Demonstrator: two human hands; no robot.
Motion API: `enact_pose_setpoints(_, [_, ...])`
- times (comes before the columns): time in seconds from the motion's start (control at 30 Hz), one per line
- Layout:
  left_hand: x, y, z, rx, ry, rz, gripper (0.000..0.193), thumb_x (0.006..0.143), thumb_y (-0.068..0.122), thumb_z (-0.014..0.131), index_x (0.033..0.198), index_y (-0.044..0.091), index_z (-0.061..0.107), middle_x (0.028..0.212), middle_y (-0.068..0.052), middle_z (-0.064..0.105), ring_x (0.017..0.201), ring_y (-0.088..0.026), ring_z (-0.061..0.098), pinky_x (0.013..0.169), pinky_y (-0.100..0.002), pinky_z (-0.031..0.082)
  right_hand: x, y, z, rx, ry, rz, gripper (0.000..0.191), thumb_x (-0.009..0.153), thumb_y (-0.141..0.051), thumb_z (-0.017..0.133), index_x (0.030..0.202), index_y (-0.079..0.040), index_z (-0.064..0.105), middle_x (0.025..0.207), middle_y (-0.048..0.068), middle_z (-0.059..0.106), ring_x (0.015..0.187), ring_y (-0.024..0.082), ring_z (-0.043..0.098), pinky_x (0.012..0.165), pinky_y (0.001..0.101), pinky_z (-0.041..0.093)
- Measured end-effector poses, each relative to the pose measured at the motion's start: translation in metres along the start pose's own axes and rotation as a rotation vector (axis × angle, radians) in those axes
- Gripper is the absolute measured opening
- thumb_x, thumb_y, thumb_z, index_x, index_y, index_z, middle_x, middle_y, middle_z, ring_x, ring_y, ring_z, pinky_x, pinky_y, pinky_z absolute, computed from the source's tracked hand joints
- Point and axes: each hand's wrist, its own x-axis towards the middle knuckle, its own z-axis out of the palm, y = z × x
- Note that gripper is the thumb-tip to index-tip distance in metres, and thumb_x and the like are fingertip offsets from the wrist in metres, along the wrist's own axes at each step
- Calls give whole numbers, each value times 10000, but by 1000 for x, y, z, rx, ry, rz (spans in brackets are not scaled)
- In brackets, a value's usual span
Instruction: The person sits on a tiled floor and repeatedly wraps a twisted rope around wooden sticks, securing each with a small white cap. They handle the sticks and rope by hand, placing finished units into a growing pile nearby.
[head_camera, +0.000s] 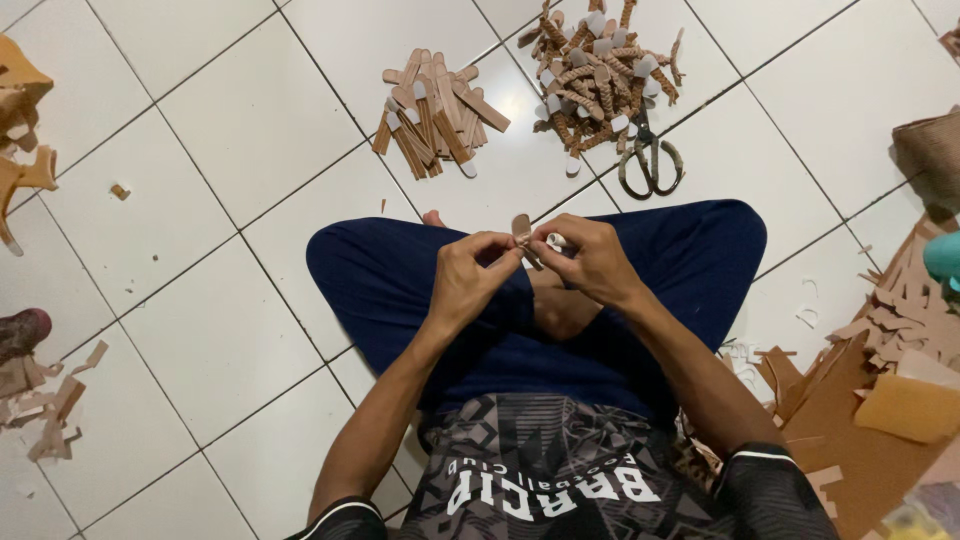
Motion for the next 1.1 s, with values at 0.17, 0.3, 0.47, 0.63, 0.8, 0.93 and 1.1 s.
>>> enact_pose_setpoints(0.17, [-6, 0, 16, 213, 229, 306, 181, 920, 150, 758, 1039, 14, 753, 947, -117, 772, 854, -140, 739, 763, -257, 594, -1, 12, 11, 238, -132, 410, 244, 1000, -260, 679, 1068, -42, 762, 718, 2, 612, 599, 45, 497, 510, 225, 412])
enact_pose_setpoints(0.3, [3, -8, 26, -129, 123, -216, 244, 915, 187, 770, 1053, -13, 793, 812, -83, 775, 687, -108, 673, 621, -237, 498, -8, 21, 29, 582, 106, 540, 227, 1011, -241, 689, 1047, -27, 755, 746, -36, 593, 612, 44, 445, 520, 216, 351])
enact_pose_setpoints(0.47, [3, -18, 19, -396, -31, -287, 277, 925, 201, 767, 1048, -48, 778, 894, -68, 785, 791, -85, 707, 694, -188, 533, -14, 18, 42, 747, 189, 530, 206, 978, -228, 685, 1066, -43, 702, 898, -28, 702, 782, 36, 641, 639, 188, 500])
enact_pose_setpoints(0.63, [7, -11, 2, -287, -148, -215, 276, 940, 201, 739, 1082, -34, 762, 888, -79, 784, 783, -90, 705, 709, -209, 536, -8, 14, 30, 821, 168, 677, 214, 883, -229, 721, 1047, -109, 655, 810, -29, 632, 652, 46, 557, 546, 242, 511])
enact_pose_setpoints(0.8, [14, 3, 3, -20, -103, 2, 237, 963, 185, 716, 1077, -19, 751, 873, -102, 786, 764, -112, 724, 710, -237, 551, 3, 20, 21, 592, 167, 443, 222, 983, -235, 736, 1009, -14, 726, 773, -12, 621, 659, 56, 510, 587, 219, 419])
enact_pose_setpoints(0.93, [28, 9, 16, -21, 59, 196, 222, 974, 165, 709, 1089, -22, 745, 897, -92, 781, 794, -103, 734, 732, -235, 556, 25, 18, 22, 930, 277, 448, 229, 1039, -230, 700, 1046, -3, 731, 777, -24, 603, 641, 49, 482, 576, 219, 391])
enact_pose_setpoints(1.1, [50, 12, 12, -287, 21, -88, 249, 985, 189, 693, 1098, -25, 753, 816, -57, 744, 660, -74, 617, 572, -222, 464, 35, -2, 7, 427, 222, 299, 235, 987, -202, 654, 1125, -23, 720, 914, -30, 738, 792, 68, 622, 705, 224, 507])
